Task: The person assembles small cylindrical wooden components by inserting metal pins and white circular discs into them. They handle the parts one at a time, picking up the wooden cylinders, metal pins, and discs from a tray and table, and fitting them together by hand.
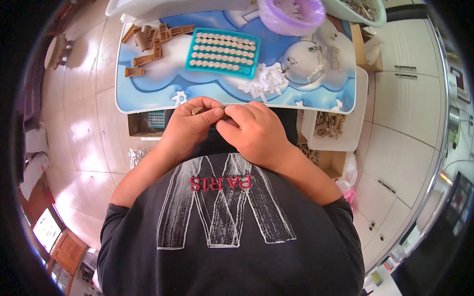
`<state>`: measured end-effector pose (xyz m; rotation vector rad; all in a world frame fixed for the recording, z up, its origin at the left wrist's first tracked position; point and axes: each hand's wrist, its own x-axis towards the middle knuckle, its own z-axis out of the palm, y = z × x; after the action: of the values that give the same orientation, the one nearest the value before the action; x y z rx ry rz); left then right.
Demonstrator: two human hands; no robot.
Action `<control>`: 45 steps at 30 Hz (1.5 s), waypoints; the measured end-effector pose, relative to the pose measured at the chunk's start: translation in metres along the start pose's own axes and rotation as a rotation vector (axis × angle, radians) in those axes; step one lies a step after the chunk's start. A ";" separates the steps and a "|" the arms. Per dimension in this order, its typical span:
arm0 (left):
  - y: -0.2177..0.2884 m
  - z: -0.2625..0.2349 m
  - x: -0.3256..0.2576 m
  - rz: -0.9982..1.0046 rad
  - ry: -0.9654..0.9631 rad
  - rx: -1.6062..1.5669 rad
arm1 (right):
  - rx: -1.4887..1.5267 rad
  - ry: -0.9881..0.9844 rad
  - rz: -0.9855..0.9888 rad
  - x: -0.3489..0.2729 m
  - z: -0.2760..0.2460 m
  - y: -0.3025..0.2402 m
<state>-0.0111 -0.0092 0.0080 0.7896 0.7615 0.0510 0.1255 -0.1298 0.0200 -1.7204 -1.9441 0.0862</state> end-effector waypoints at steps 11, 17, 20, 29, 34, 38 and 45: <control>-0.003 -0.019 -0.002 0.105 -0.026 -0.194 | 0.427 0.114 0.325 0.018 0.013 -0.006; -0.004 -0.015 0.002 0.201 0.083 -0.155 | 0.804 0.173 0.617 0.011 0.025 -0.011; -0.004 -0.013 0.003 0.205 0.085 -0.190 | 0.867 0.170 0.639 0.009 0.027 -0.010; 0.000 -0.012 0.000 0.184 0.076 -0.128 | 0.692 0.121 0.627 0.015 0.009 -0.006; 0.001 -0.009 -0.004 0.194 0.037 -0.063 | 0.377 0.260 0.294 0.028 0.011 0.006; 0.001 -0.010 -0.004 0.182 0.029 -0.077 | 0.281 0.212 0.230 0.028 0.010 0.007; 0.007 -0.015 -0.005 0.172 -0.090 -0.366 | 0.395 0.235 0.258 0.026 0.011 0.012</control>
<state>-0.0232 0.0038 0.0090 0.5025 0.5749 0.2989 0.1308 -0.0998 0.0149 -1.6203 -1.4186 0.3237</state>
